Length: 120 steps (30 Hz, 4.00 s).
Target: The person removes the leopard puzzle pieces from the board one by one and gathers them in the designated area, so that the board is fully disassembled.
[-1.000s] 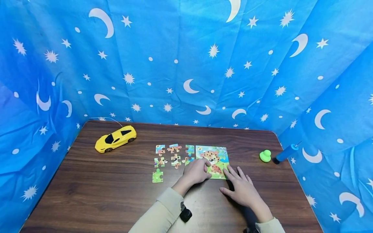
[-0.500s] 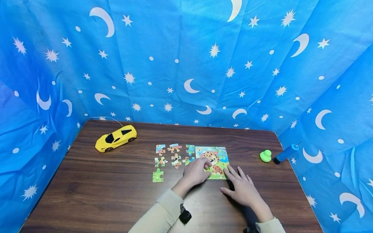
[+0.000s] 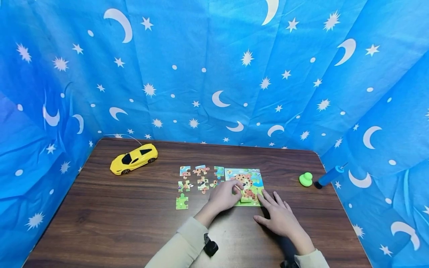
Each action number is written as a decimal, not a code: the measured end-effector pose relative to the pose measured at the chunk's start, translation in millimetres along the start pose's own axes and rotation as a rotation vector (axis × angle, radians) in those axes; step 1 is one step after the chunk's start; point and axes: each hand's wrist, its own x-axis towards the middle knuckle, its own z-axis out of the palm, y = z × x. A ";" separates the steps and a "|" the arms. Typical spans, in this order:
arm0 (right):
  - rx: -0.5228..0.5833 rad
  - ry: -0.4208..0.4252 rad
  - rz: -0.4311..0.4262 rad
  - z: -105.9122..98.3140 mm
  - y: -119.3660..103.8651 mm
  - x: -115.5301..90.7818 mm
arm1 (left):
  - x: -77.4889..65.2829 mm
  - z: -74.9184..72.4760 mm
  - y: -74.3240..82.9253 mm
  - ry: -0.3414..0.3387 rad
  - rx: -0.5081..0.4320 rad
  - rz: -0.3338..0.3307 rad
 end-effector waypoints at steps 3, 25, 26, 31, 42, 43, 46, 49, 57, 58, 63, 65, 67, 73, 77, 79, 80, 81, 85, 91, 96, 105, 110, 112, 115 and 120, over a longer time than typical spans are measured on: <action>-0.003 -0.006 0.003 -0.2 -0.6 0.4 | -5.4 -9.8 -2.1 -0.010 -0.054 0.005; -0.013 0.001 -0.006 2.0 1.5 3.0 | -60.4 -95.5 -60.5 -0.034 -0.207 -0.111; -0.013 -0.001 -0.005 2.2 1.9 3.1 | -62.2 -97.2 -63.7 -0.036 -0.207 -0.119; -0.015 -0.005 0.000 1.9 2.3 2.5 | -67.5 -100.8 -75.3 -0.021 -0.164 -0.122; -0.005 -0.003 -0.003 0.5 0.3 1.6 | -72.2 -95.8 -84.5 0.002 -0.069 -0.101; -0.005 -0.002 -0.004 0.6 0.4 1.6 | -72.2 -95.4 -84.5 0.006 -0.062 -0.104; -0.003 0.001 -0.005 0.7 0.4 1.3 | -72.1 -94.5 -83.9 0.018 -0.032 -0.111; -0.004 0.004 -0.008 0.9 -0.2 0.9 | -72.0 -93.8 -83.3 0.035 0.003 -0.116; -0.003 0.010 -0.007 1.5 -0.8 1.0 | -72.0 -91.9 -80.1 0.092 0.068 -0.101; -0.003 0.012 -0.007 1.7 -0.5 0.9 | -71.4 -91.6 -79.2 0.097 0.069 -0.095; 0.003 0.025 -0.013 1.7 1.0 -0.5 | -65.7 -88.9 -72.3 0.101 0.057 -0.074; 0.004 0.036 -0.018 1.2 0.8 -2.2 | -62.9 -86.7 -68.7 0.097 0.052 -0.060; -0.002 0.053 -0.032 0.5 -0.3 -4.4 | -59.9 -83.9 -64.9 0.091 0.041 -0.033; -0.034 0.057 -0.055 -0.4 -7.4 -11.3 | -47.9 -69.0 -51.7 0.063 0.035 0.020; -0.057 0.025 -0.035 1.5 -11.6 -15.0 | -37.9 -52.9 -40.3 0.043 0.045 0.046; -0.064 0.011 -0.025 3.1 -12.6 -16.3 | -32.8 -44.7 -33.4 0.023 0.029 0.048; -0.066 0.005 -0.020 4.0 -13.0 -17.0 | -30.3 -40.5 -30.0 0.014 0.029 0.049; -0.063 0.000 -0.017 4.8 -13.2 -17.5 | -27.9 -36.4 -26.4 0.003 0.027 0.048; -0.056 -0.010 -0.019 8.2 -13.1 -18.8 | -17.3 -20.0 -12.7 -0.042 0.036 0.035; -0.059 -0.003 -0.015 10.5 -14.6 -18.9 | 1.8 0.4 1.8 -0.091 0.064 0.031; -0.059 -0.001 -0.007 10.6 -16.3 -17.9 | 14.4 14.5 8.1 -0.133 0.102 0.018; -0.064 0.014 -0.007 11.7 -15.2 -18.3 | 25.0 32.9 19.3 -0.143 0.240 0.060; -0.058 0.014 -0.012 12.2 -14.6 -18.4 | 24.8 38.2 25.0 -0.123 0.275 0.042; -0.053 0.011 -0.013 12.3 -14.5 -18.7 | 24.7 39.6 26.0 -0.112 0.273 0.040; -0.051 0.009 -0.017 12.1 -14.2 -19.3 | 24.2 39.7 27.2 -0.101 0.242 0.041; -0.055 0.020 -0.021 12.0 -13.3 -20.2 | 24.6 36.7 31.9 -0.075 0.150 0.035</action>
